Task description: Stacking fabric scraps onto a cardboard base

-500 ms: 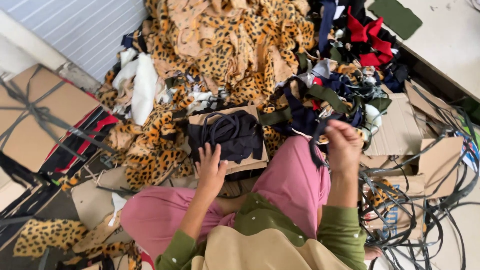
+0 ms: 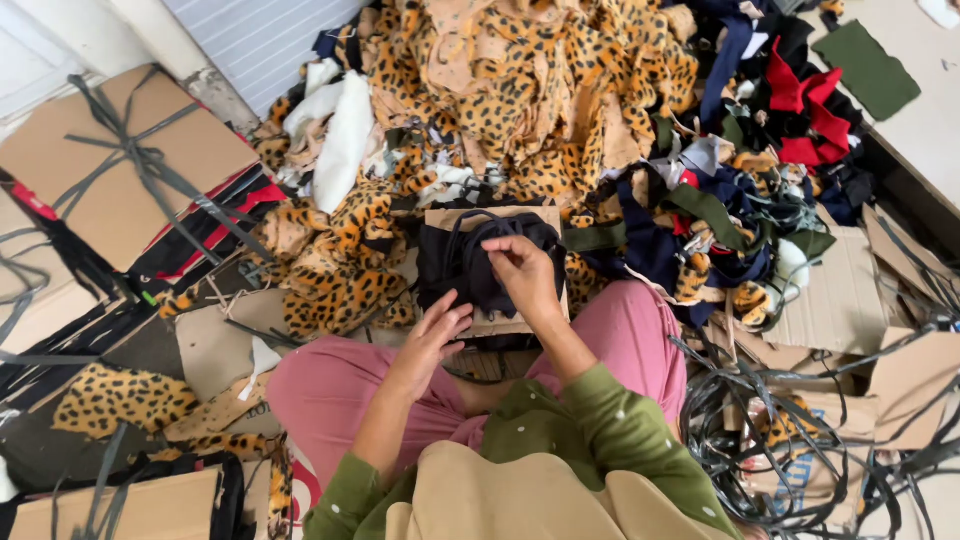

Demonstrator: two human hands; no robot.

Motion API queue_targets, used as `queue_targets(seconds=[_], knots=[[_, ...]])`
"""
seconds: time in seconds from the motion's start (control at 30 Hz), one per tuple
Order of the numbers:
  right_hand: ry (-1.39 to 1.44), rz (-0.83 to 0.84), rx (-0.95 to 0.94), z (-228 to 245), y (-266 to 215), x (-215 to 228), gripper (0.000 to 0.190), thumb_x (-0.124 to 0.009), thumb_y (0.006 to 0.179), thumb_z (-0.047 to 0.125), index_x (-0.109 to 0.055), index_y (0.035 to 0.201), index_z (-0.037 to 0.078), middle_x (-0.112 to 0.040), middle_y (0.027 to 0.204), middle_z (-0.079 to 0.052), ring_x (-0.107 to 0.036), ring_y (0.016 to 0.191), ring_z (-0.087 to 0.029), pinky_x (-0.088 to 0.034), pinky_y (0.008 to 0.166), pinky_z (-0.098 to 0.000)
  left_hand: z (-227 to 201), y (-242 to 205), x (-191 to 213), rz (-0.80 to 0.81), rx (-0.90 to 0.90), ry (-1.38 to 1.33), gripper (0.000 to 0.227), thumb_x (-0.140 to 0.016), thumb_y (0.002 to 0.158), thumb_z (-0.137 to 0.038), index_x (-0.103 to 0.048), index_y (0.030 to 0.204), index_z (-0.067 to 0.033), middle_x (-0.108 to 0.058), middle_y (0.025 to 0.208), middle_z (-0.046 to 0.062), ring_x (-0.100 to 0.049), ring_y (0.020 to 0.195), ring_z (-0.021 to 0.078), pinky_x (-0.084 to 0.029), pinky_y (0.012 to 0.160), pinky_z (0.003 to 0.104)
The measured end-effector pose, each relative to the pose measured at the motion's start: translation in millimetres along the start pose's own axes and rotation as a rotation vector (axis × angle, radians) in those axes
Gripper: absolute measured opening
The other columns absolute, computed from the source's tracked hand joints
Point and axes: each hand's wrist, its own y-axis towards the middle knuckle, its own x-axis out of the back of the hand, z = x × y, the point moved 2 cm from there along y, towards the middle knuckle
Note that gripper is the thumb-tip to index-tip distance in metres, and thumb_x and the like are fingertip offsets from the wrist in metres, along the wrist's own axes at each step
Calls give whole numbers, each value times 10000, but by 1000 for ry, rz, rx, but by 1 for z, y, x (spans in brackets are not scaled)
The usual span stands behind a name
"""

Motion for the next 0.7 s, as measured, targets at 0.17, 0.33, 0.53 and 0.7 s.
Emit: queue_targets(seconds=[0.17, 0.33, 0.53, 0.7], knots=[[247, 10, -138, 35, 25, -50, 172, -658, 914, -28, -777, 1032, 12, -687, 882, -107, -724, 729, -175, -674, 689, -297, 4, 7, 27, -70, -61, -68, 601, -531, 1038, -303, -353, 1584, -126, -532, 1496, 188, -526, 1362, 352, -450, 1057, 485], [353, -72, -195, -5, 56, -44, 201, -639, 918, -33, -744, 1089, -28, -666, 876, -132, -738, 728, -182, -685, 707, -300, 8, -4, 47, -133, -111, -76, 548, -543, 1044, -294, -422, 1555, -137, -561, 1477, 144, -557, 1338, 289, -465, 1046, 422], [196, -165, -272, -85, 76, -4, 257, -628, 916, -33, -721, 1153, 1, -643, 980, -178, -741, 827, -245, -683, 784, -384, 3, -9, 48, -199, -67, 43, 540, -484, 1068, -322, -396, 1556, -108, -508, 1512, 172, -487, 1395, 340, -413, 1099, 485], [-342, -155, -149, -30, 43, 17, 192, -649, 933, 43, -780, 1062, 99, -729, 870, -158, -744, 752, -254, -657, 629, -308, -7, 4, 36, -223, -31, 395, 599, -441, 1067, -344, -275, 1618, -181, -147, 1681, 145, -125, 1546, 352, -197, 1226, 533]])
